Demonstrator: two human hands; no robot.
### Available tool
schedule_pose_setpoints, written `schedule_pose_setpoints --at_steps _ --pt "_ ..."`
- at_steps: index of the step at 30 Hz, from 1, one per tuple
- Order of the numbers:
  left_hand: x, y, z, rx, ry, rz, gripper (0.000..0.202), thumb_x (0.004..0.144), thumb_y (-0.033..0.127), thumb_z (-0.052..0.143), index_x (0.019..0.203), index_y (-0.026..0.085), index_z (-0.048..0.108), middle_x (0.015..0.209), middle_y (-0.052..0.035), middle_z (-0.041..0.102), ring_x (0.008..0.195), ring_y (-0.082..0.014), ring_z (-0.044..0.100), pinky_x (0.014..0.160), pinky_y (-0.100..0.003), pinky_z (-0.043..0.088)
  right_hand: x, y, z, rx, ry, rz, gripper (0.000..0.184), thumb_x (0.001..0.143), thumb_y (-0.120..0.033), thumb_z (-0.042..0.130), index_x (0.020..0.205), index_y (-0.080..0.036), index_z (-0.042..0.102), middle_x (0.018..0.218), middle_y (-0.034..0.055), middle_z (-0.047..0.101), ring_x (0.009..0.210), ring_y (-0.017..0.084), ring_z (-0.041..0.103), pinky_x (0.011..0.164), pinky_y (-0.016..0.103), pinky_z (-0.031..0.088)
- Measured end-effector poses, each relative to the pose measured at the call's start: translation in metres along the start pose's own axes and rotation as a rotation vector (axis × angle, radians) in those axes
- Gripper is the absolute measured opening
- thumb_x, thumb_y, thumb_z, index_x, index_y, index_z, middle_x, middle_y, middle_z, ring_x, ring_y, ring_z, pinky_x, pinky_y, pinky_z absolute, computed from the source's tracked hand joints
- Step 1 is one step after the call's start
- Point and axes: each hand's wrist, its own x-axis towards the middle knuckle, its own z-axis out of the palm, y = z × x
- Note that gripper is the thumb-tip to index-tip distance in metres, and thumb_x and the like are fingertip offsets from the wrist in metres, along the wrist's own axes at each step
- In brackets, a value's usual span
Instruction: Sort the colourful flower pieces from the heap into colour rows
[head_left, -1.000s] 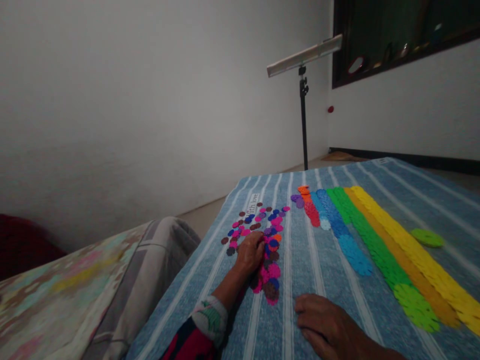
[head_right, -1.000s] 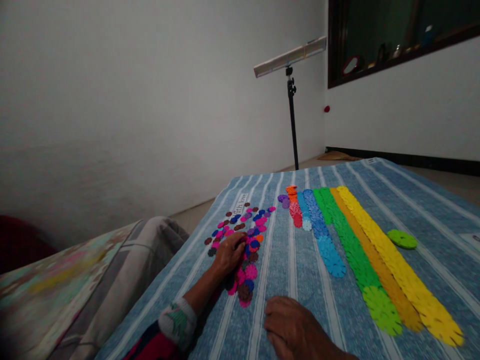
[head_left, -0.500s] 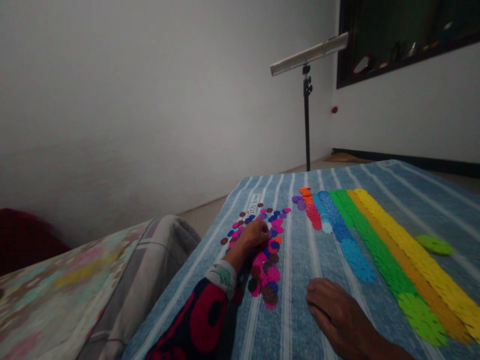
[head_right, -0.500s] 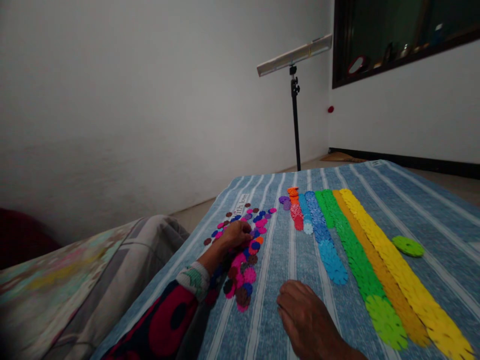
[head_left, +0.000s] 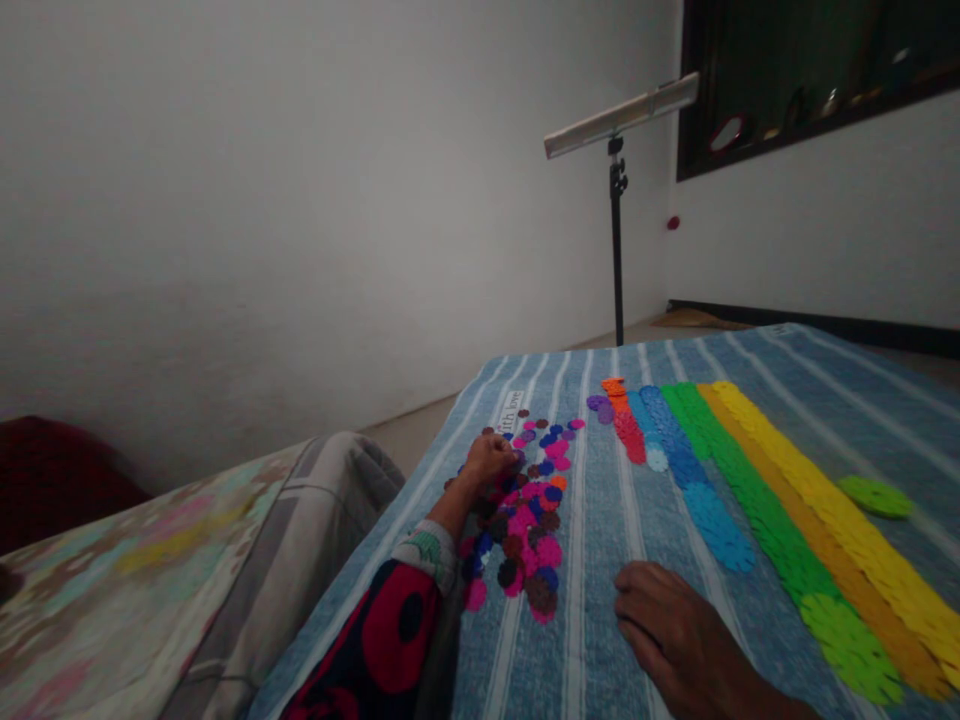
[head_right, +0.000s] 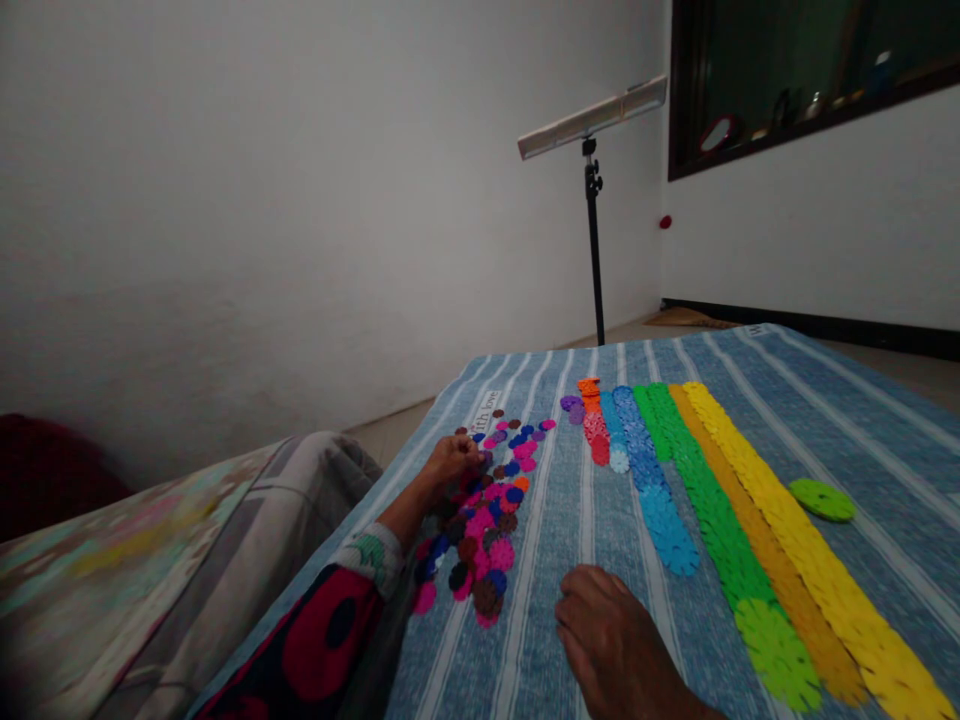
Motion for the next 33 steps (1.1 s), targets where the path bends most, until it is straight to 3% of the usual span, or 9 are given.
schedule_pose_setpoints --at_steps 6,11,16,21,33 --pt "0.017 0.007 0.005 -0.142 0.064 -0.065 0.013 0.065 0.013 0.066 0.063 0.015 0.054 0.053 0.0016 0.055 0.053 -0.0119 0.058 0.053 -0.023 0.044 0.001 0.001 0.001 -0.002 -0.008 -0.005 0.023 0.087 -0.007 0.042 0.082 -0.021 0.06 0.085 0.0058 0.064 0.08 0.019 0.063 0.073 0.033 0.054" --pt "0.04 0.014 0.015 0.151 0.159 -0.033 0.005 0.066 0.01 0.067 0.069 0.015 0.066 0.062 0.0 0.064 0.059 -0.0126 0.059 0.057 -0.023 0.042 0.002 0.006 0.002 -0.027 0.011 -0.047 0.024 0.083 -0.004 0.043 0.083 -0.021 0.06 0.085 0.0053 0.065 0.08 0.019 0.063 0.07 0.03 0.054" --pt "0.055 0.018 0.021 0.341 0.116 -0.037 0.012 0.067 0.015 0.071 0.079 0.016 0.074 0.072 -0.0034 0.071 0.068 -0.016 0.064 0.063 -0.024 0.044 0.002 0.01 0.003 -0.051 0.001 -0.078 0.022 0.08 -0.003 0.045 0.081 -0.021 0.059 0.083 0.0047 0.065 0.076 0.018 0.064 0.067 0.028 0.054" --pt "0.056 0.018 0.018 0.392 0.088 -0.006 0.02 0.067 0.014 0.071 0.086 0.015 0.076 0.083 -0.0065 0.074 0.078 -0.0185 0.066 0.07 -0.025 0.046 0.001 0.011 0.005 -0.069 0.01 -0.079 0.023 0.077 -0.002 0.047 0.082 -0.022 0.058 0.085 0.0041 0.067 0.078 0.018 0.065 0.068 0.028 0.054" --pt "0.057 0.024 0.014 0.525 -0.041 0.03 0.025 0.068 0.016 0.07 0.091 0.014 0.078 0.081 -0.0048 0.075 0.076 -0.0166 0.066 0.066 -0.021 0.046 0.001 0.012 0.008 -0.084 0.041 -0.088 0.025 0.077 -0.001 0.047 0.085 -0.022 0.056 0.085 0.0027 0.066 0.078 0.017 0.064 0.069 0.026 0.051"
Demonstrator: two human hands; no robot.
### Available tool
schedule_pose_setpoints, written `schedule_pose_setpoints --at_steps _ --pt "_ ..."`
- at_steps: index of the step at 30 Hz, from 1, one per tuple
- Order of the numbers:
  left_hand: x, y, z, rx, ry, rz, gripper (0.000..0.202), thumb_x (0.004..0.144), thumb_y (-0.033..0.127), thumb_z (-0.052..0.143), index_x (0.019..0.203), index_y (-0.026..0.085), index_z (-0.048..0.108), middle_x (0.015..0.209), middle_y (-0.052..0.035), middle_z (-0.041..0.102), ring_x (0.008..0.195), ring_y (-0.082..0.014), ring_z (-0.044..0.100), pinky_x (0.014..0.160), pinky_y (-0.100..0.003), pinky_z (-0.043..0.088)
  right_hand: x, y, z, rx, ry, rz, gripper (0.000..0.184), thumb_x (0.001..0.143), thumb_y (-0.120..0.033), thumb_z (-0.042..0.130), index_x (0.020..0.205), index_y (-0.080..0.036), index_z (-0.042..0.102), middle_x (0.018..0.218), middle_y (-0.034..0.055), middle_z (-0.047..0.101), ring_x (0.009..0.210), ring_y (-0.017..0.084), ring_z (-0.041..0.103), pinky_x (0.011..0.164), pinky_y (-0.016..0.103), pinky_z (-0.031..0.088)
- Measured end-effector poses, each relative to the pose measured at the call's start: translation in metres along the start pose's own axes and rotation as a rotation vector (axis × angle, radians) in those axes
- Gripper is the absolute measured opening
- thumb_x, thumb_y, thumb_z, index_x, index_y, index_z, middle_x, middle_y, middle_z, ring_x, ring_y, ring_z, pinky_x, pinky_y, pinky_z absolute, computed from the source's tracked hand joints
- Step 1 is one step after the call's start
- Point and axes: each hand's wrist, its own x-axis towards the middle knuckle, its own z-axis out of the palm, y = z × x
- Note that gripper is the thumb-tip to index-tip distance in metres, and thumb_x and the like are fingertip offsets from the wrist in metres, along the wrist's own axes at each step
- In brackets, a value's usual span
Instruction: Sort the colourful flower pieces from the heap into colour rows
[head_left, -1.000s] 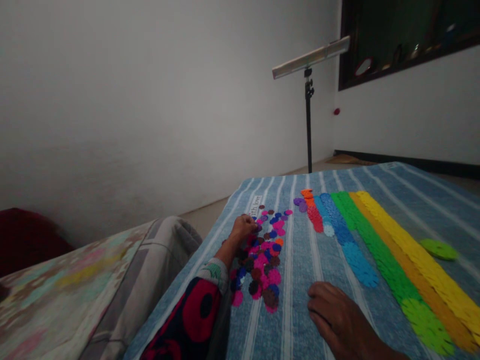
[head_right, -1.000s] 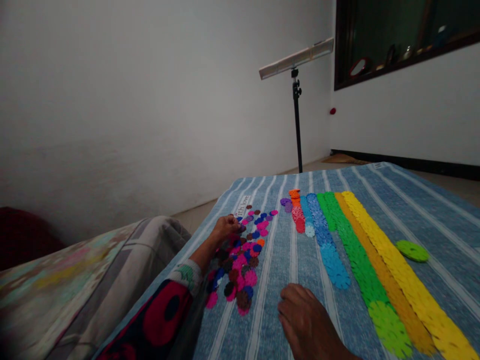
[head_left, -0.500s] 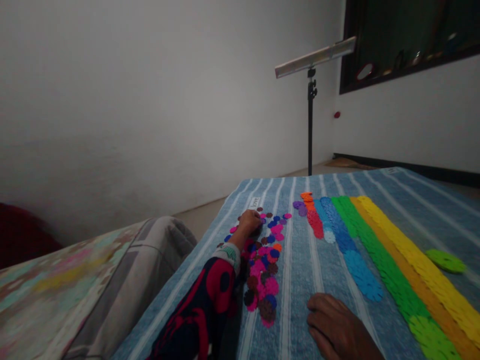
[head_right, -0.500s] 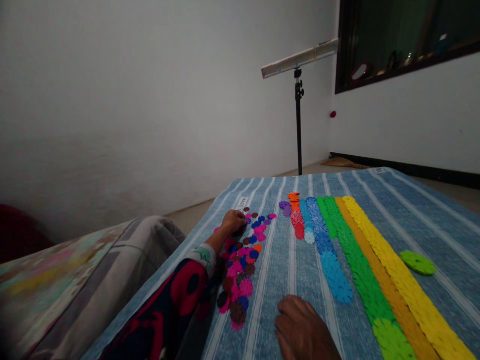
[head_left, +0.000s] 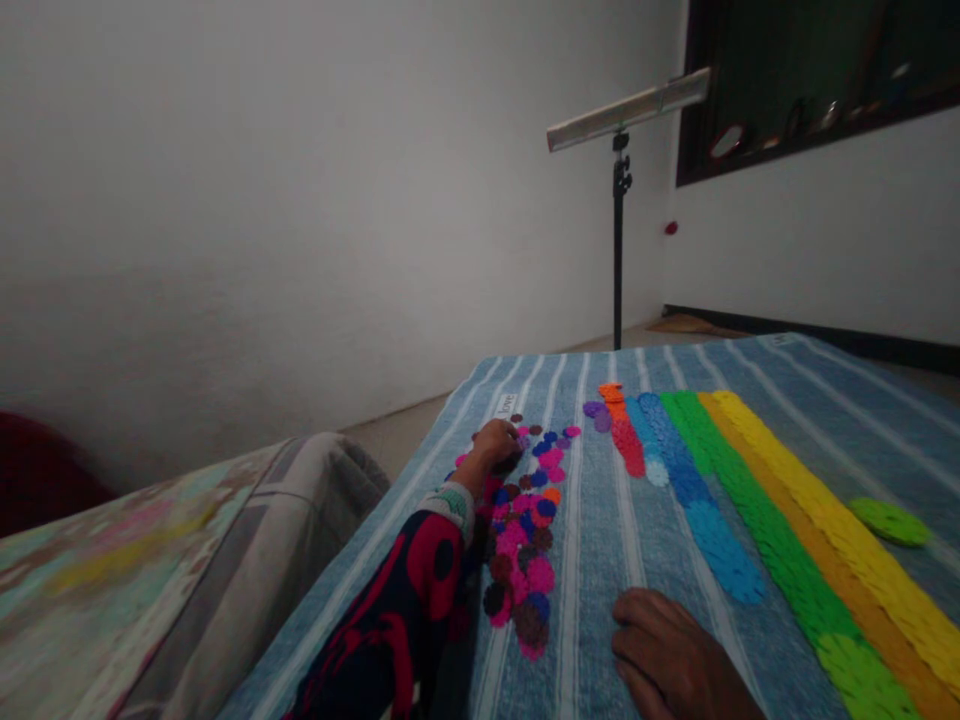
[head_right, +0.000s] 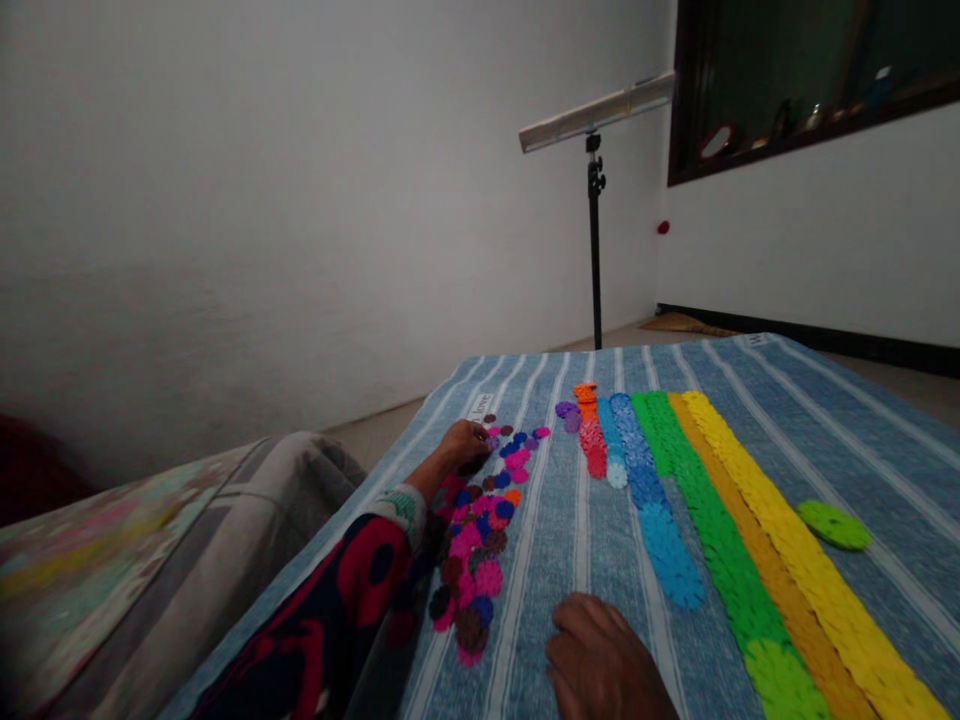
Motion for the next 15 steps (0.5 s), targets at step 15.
schedule_pose_setpoints --at_steps 15 --pt "-0.0063 -0.0014 0.0049 -0.235 0.095 0.033 0.008 0.069 0.016 0.07 0.063 0.014 0.067 0.054 0.0022 0.059 0.057 -0.0117 0.055 0.058 -0.022 0.038 -0.0008 -0.0013 0.0016 0.036 -0.01 0.044 0.021 0.076 -0.001 0.049 0.08 -0.021 0.053 0.085 0.0022 0.063 0.078 0.017 0.06 0.069 0.026 0.047"
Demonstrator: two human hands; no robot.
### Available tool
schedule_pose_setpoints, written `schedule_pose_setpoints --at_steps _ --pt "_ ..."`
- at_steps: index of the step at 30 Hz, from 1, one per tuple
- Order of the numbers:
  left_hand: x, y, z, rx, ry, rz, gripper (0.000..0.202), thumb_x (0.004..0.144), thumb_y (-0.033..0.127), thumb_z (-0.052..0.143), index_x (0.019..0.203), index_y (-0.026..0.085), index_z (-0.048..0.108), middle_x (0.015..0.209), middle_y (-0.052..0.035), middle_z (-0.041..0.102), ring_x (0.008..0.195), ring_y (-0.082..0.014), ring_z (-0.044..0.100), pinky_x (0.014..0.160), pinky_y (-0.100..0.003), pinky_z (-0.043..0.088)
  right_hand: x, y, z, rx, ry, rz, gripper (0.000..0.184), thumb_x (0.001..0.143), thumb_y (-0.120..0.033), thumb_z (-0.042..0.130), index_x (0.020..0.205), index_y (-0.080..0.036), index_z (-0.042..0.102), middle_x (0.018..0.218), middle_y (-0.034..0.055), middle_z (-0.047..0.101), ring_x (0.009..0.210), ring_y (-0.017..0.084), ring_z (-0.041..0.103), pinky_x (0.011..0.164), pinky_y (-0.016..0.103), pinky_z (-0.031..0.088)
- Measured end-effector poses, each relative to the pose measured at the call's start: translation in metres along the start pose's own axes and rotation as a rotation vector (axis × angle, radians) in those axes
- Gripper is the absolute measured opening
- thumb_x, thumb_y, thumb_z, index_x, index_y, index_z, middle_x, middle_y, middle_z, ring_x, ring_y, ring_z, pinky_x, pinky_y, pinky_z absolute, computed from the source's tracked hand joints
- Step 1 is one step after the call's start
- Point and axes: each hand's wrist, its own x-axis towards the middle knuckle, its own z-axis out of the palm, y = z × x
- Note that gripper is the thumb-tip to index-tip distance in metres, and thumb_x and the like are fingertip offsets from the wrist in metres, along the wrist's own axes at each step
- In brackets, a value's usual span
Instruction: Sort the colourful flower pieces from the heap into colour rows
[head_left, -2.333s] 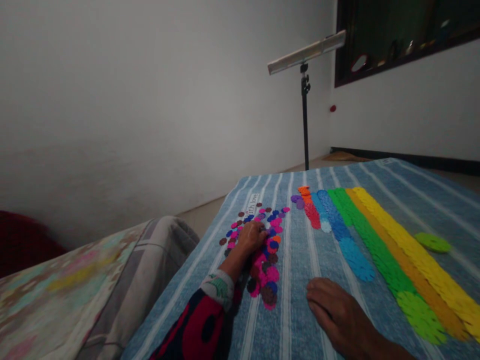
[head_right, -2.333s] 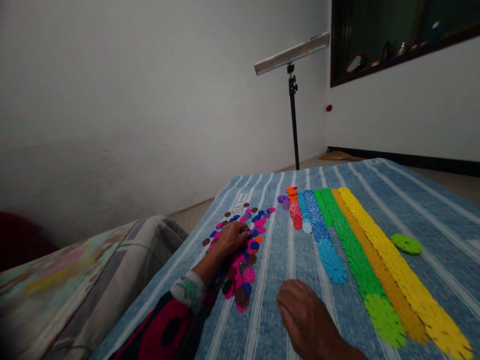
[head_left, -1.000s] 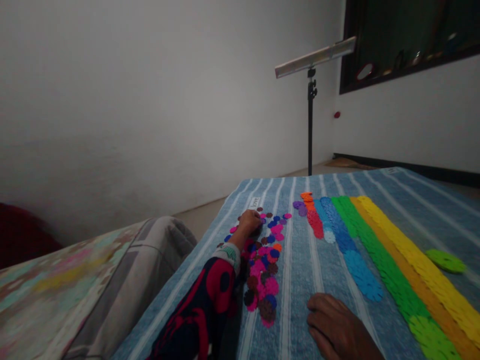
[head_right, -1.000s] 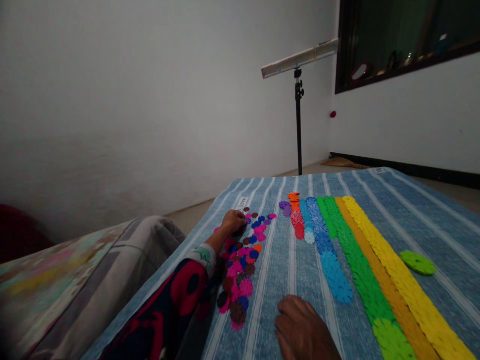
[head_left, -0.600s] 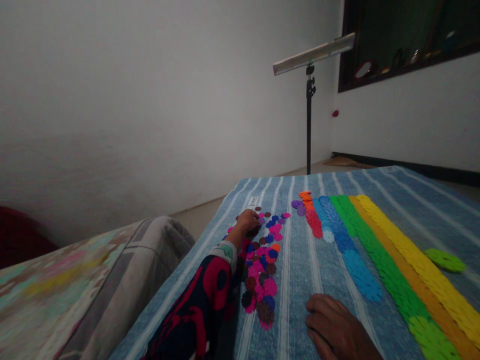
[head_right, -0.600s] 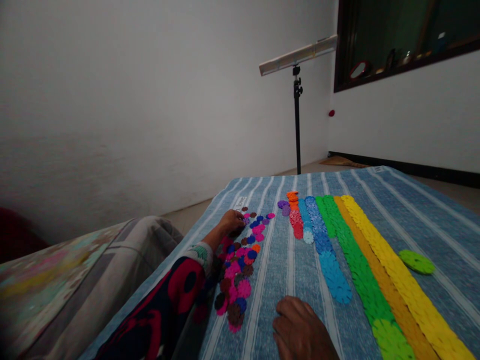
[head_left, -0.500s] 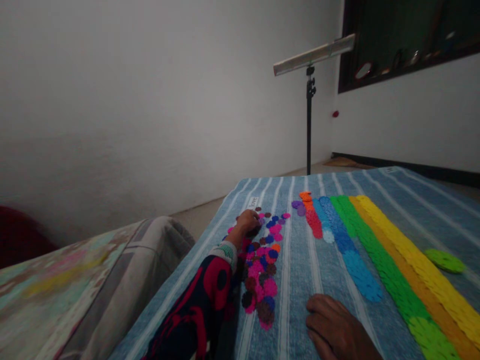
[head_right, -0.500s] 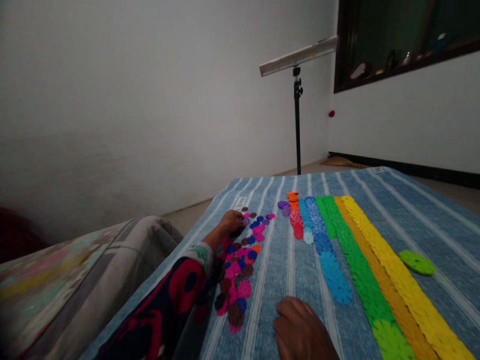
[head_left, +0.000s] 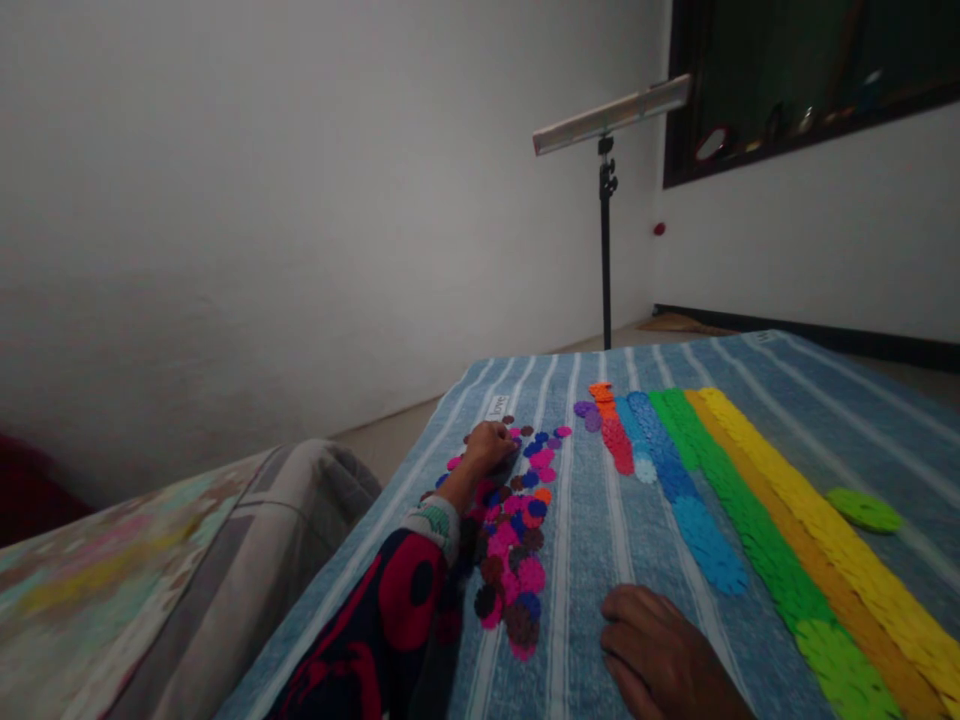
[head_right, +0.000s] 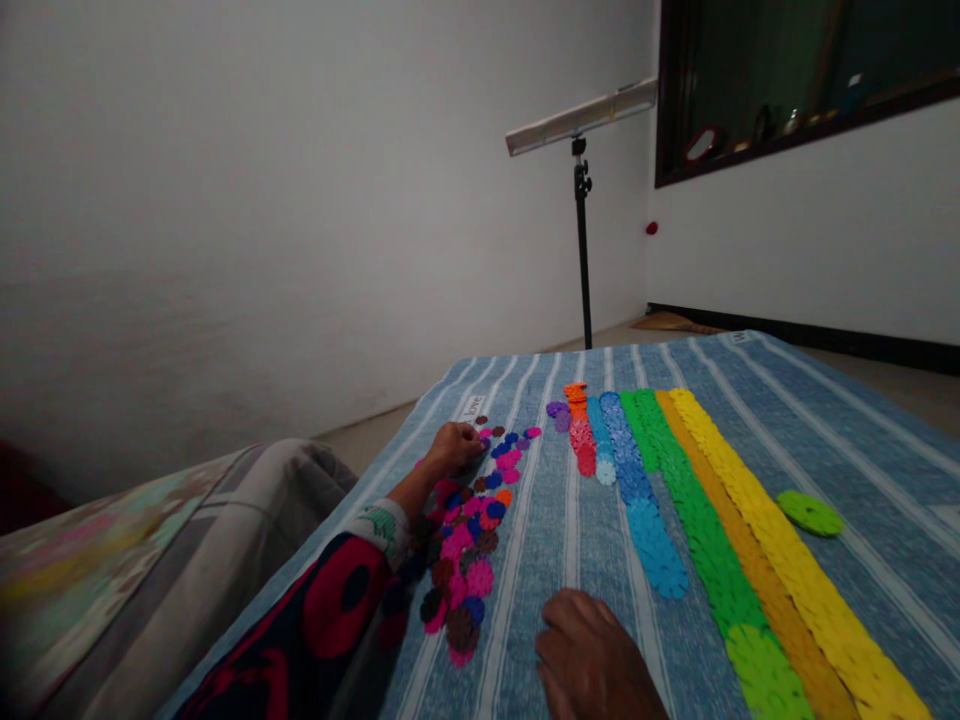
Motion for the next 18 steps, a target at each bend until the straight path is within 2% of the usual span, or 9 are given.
schedule_pose_setpoints --at_steps 5,11,14,18 --pt "0.005 0.032 0.021 -0.22 -0.064 0.081 0.008 0.067 0.012 0.069 0.062 0.014 0.063 0.053 0.0038 0.057 0.053 -0.0094 0.052 0.053 -0.021 0.036 -0.002 0.003 0.004 -0.004 -0.012 0.016 0.019 0.075 -0.003 0.052 0.078 -0.021 0.052 0.086 0.0018 0.063 0.079 0.017 0.06 0.07 0.027 0.045" --pt "0.017 0.082 0.064 -0.21 -0.159 0.139 0.008 0.066 0.015 0.069 0.06 0.013 0.064 0.049 0.0039 0.055 0.048 -0.008 0.048 0.05 -0.02 0.033 -0.002 0.004 0.009 0.003 0.038 0.031 0.018 0.072 -0.004 0.056 0.075 -0.022 0.052 0.085 0.0005 0.064 0.079 0.016 0.06 0.07 0.026 0.043" --pt "0.025 0.095 0.081 -0.189 -0.138 0.149 0.006 0.063 0.012 0.068 0.058 0.012 0.064 0.049 0.0022 0.055 0.048 -0.0086 0.048 0.049 -0.021 0.033 -0.001 0.005 0.011 0.013 0.076 0.034 0.019 0.069 -0.004 0.057 0.074 -0.021 0.052 0.081 -0.0012 0.063 0.075 0.015 0.058 0.067 0.025 0.042" --pt "0.032 0.099 0.097 -0.17 -0.145 0.148 0.004 0.063 0.015 0.066 0.061 0.012 0.067 0.051 -0.0006 0.058 0.051 -0.011 0.051 0.05 -0.022 0.035 -0.002 0.008 0.015 0.023 0.097 0.044 0.02 0.067 -0.005 0.06 0.073 -0.022 0.053 0.081 -0.0026 0.063 0.075 0.014 0.058 0.067 0.024 0.041"
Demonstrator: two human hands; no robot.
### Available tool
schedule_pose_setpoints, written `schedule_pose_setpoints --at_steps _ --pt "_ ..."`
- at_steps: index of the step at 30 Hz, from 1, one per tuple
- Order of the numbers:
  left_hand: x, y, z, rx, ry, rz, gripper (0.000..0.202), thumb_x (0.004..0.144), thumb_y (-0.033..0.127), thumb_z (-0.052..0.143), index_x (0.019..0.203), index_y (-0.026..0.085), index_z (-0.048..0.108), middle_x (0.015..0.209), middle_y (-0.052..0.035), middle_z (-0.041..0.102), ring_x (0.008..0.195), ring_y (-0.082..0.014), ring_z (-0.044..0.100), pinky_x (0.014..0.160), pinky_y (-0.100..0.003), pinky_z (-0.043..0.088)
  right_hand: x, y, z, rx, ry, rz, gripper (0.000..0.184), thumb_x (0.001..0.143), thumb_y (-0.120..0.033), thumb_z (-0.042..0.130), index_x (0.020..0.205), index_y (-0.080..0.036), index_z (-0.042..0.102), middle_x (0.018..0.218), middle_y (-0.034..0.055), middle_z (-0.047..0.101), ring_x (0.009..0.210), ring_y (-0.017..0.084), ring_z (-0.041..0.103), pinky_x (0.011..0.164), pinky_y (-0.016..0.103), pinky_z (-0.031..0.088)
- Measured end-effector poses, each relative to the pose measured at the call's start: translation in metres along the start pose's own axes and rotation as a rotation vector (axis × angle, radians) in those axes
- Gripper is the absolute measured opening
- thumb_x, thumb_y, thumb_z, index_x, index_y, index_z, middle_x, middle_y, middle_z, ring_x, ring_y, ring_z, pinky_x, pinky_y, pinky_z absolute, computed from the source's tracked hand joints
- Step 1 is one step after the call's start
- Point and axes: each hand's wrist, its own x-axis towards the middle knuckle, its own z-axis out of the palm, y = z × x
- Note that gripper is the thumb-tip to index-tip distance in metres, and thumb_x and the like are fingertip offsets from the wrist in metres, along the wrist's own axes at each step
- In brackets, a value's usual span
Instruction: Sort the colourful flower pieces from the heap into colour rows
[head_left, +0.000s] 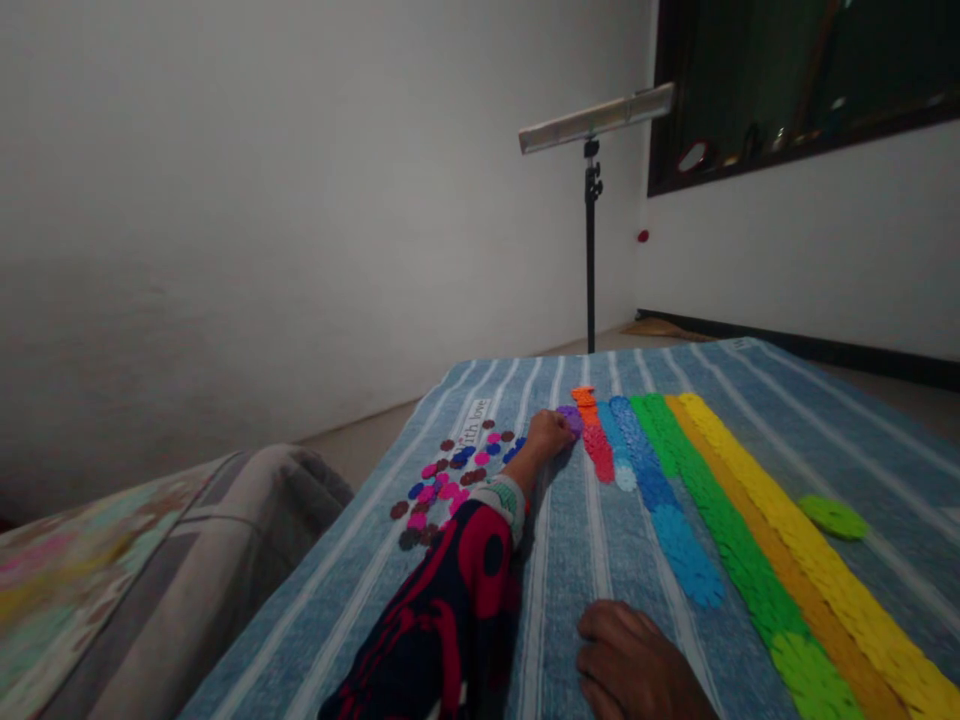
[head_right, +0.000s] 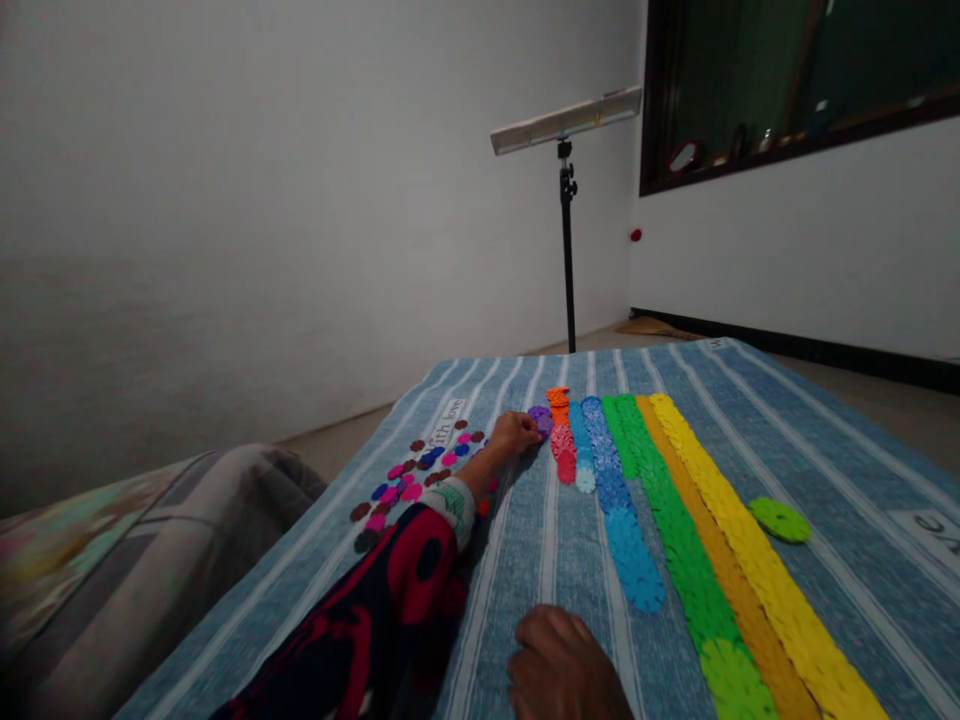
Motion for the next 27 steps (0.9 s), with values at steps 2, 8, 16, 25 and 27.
schedule_pose_setpoints --at_steps 2,8,16,25,27 --pt "0.002 -0.001 0.003 0.017 0.013 0.012 0.006 0.063 0.015 0.065 0.064 0.012 0.07 0.054 -0.0008 0.06 0.054 -0.012 0.053 0.052 -0.022 0.036 -0.002 0.002 0.002 -0.008 0.0 -0.005 0.019 0.068 -0.005 0.062 0.073 -0.022 0.053 0.081 -0.0028 0.062 0.075 0.014 0.057 0.068 0.024 0.041" --pt "0.0 0.0 0.004 0.076 0.086 0.064 0.012 0.066 0.013 0.065 0.072 0.012 0.074 0.061 -0.0024 0.064 0.065 -0.0155 0.06 0.061 -0.024 0.041 -0.004 0.004 0.005 -0.037 -0.009 -0.023 0.019 0.069 -0.008 0.065 0.073 -0.021 0.053 0.081 -0.0028 0.062 0.074 0.013 0.056 0.066 0.024 0.04" --pt "-0.011 0.002 0.006 0.095 0.168 0.06 0.017 0.068 0.007 0.062 0.078 0.013 0.075 0.073 -0.0022 0.068 0.073 -0.0149 0.061 0.067 -0.024 0.043 -0.005 0.002 -0.001 -0.025 -0.108 0.01 0.018 0.073 -0.006 0.06 0.077 -0.022 0.054 0.087 -0.0006 0.064 0.082 0.016 0.059 0.072 0.026 0.043" --pt "-0.021 -0.032 -0.051 0.146 0.144 -0.025 0.016 0.069 0.009 0.063 0.079 0.013 0.075 0.066 -0.0037 0.068 0.063 -0.0143 0.061 0.064 -0.024 0.045 0.001 -0.006 -0.007 -0.009 -0.105 0.009 0.018 0.072 -0.004 0.054 0.076 -0.021 0.052 0.085 0.0006 0.063 0.08 0.016 0.059 0.069 0.027 0.043" --pt "-0.025 -0.039 -0.062 0.164 0.123 -0.035 0.015 0.068 0.009 0.064 0.076 0.012 0.075 0.063 -0.0029 0.067 0.061 -0.0138 0.061 0.063 -0.024 0.045 0.001 -0.006 -0.007 0.0 -0.095 -0.008 0.018 0.072 -0.004 0.054 0.076 -0.021 0.052 0.084 0.0008 0.062 0.079 0.016 0.058 0.068 0.027 0.043"
